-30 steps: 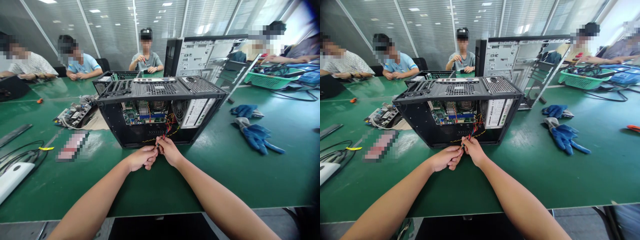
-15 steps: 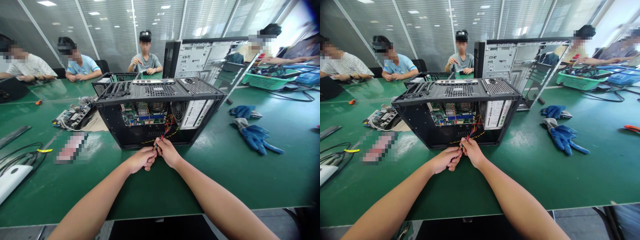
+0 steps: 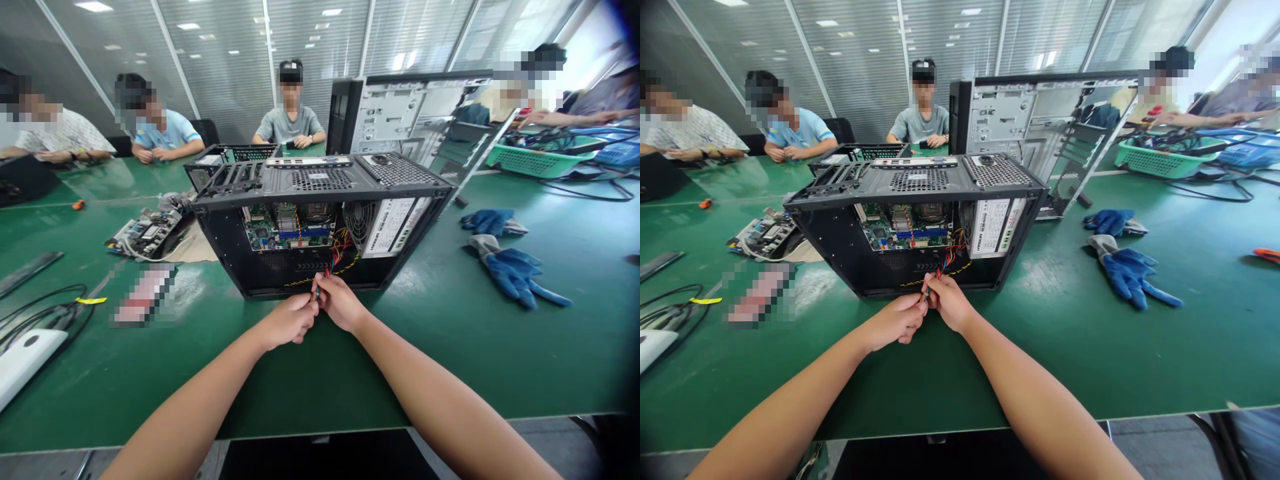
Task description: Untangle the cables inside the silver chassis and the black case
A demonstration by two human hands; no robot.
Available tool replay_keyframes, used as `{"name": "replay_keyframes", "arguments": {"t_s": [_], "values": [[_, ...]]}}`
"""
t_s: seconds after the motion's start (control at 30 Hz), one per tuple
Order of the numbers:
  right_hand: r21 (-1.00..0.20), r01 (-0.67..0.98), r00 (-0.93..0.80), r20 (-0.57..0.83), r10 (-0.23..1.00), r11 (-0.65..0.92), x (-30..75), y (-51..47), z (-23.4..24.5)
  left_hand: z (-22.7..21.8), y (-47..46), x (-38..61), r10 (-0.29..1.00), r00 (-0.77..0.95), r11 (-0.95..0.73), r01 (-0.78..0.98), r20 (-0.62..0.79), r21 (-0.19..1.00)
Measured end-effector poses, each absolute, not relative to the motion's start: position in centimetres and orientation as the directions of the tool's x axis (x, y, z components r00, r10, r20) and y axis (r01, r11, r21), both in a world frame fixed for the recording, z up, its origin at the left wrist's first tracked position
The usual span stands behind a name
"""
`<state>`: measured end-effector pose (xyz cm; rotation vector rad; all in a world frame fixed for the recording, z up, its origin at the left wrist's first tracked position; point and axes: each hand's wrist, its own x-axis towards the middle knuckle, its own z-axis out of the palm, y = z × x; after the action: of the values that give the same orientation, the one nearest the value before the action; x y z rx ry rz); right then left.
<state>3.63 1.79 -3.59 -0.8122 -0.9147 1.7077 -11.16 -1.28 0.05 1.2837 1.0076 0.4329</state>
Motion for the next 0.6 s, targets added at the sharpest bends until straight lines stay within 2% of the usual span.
{"name": "replay_keyframes", "arguments": {"t_s": [0.1, 0.23, 0.33, 0.43, 0.6], "values": [[-0.8, -0.502, -0.379, -0.137, 0.915, -0.328, 4.3, 2.3, -3.5, 0.4, -1.5, -11.1, 0.623, 0.637, 0.568, 0.032, -0.455, 0.823], [-0.772, -0.495, -0.526, -0.098, 0.845, -0.398, 4.9, 2.9, -3.6, 0.3, -1.4, -11.0, 0.499, 0.757, 0.726, -0.101, -0.421, 0.68], [-0.812, -0.443, -0.541, -0.096, 0.835, -0.38, 5.1, 3.0, -3.7, 0.1, -1.2, -11.0, 0.431, 0.814, 0.788, -0.129, -0.389, 0.602], [-0.861, -0.399, -0.478, -0.098, 0.873, -0.315, 4.8, 3.0, -3.8, 0.1, -1.2, -11.1, 0.463, 0.766, 0.768, -0.094, -0.446, 0.634], [-0.893, -0.359, -0.381, -0.126, 0.916, -0.272, 4.0, 2.9, -3.7, -0.1, -1.0, -11.0, 0.635, 0.581, 0.573, 0.088, -0.509, 0.815]]}}
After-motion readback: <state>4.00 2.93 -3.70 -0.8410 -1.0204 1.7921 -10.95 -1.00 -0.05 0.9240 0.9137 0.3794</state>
